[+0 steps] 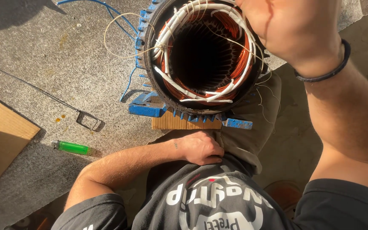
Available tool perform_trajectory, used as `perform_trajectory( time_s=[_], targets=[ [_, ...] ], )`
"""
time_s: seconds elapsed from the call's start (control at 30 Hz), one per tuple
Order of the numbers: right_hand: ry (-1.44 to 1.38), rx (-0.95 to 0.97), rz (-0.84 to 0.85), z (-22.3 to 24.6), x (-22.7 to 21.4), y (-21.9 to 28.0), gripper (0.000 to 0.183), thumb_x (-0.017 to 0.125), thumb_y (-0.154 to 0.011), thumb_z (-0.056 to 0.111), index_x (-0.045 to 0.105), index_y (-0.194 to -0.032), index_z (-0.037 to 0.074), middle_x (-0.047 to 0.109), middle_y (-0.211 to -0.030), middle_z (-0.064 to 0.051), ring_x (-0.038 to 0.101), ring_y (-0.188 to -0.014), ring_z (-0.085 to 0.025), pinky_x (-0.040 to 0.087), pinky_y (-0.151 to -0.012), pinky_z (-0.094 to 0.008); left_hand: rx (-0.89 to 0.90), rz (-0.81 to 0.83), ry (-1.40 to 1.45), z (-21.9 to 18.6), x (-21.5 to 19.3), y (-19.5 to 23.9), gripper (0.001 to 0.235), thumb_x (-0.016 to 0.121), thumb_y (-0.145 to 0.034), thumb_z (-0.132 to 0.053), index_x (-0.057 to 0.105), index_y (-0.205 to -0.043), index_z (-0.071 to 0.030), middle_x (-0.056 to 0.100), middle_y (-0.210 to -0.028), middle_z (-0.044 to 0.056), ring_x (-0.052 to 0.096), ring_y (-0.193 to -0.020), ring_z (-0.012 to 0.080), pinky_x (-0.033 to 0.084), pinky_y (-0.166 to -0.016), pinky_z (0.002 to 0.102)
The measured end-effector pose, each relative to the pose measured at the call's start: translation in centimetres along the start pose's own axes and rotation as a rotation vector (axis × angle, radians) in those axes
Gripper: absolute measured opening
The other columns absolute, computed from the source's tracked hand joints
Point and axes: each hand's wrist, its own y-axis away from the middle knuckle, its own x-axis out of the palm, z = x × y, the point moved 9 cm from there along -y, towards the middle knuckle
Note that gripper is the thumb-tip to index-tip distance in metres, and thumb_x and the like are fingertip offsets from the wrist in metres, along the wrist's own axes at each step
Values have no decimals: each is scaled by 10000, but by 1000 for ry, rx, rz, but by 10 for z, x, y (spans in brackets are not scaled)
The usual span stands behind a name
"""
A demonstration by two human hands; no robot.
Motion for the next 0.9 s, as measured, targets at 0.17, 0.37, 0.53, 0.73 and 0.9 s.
perform_trajectory(
  time_s=[0.17,0.37,0.53,0.73,0.9],
  targets=[
    [-282,277,-16,-12,2,9,184,624,-1096,52,677,-947,-43,616,-739,-96,603,-653,-185,438,-609,-285,20,-18,18,3,4,1,238,632,-954,-345,693,-978,-116,733,-901,82,708,-876,321,561,-752,460],
    [-312,240,22,-13,0,17,152,622,-1098,51,678,-989,-39,644,-815,-99,634,-724,-183,470,-657,-274,14,1,14,3,7,-1,232,629,-954,-338,690,-973,-114,733,-905,85,708,-883,324,560,-755,461],
    [-340,198,56,-12,2,14,128,621,-1101,50,680,-1026,-35,670,-883,-101,661,-787,-180,499,-700,-264,14,10,15,7,9,0,233,622,-960,-335,688,-988,-113,732,-911,87,711,-881,320,565,-758,457],
    [-379,125,115,-9,4,6,104,619,-1103,49,681,-1075,-30,705,-974,-103,698,-871,-176,537,-757,-249,1,21,15,6,9,0,246,629,-945,-340,697,-1000,-111,734,-906,99,708,-872,333,561,-752,466],
    [-409,77,153,-8,4,-4,99,617,-1105,49,683,-1112,-25,730,-1043,-103,726,-934,-172,566,-800,-238,-20,41,8,9,10,0,249,624,-957,-347,693,-1003,-112,736,-917,96,710,-878,333,562,-757,466]
  ],
)
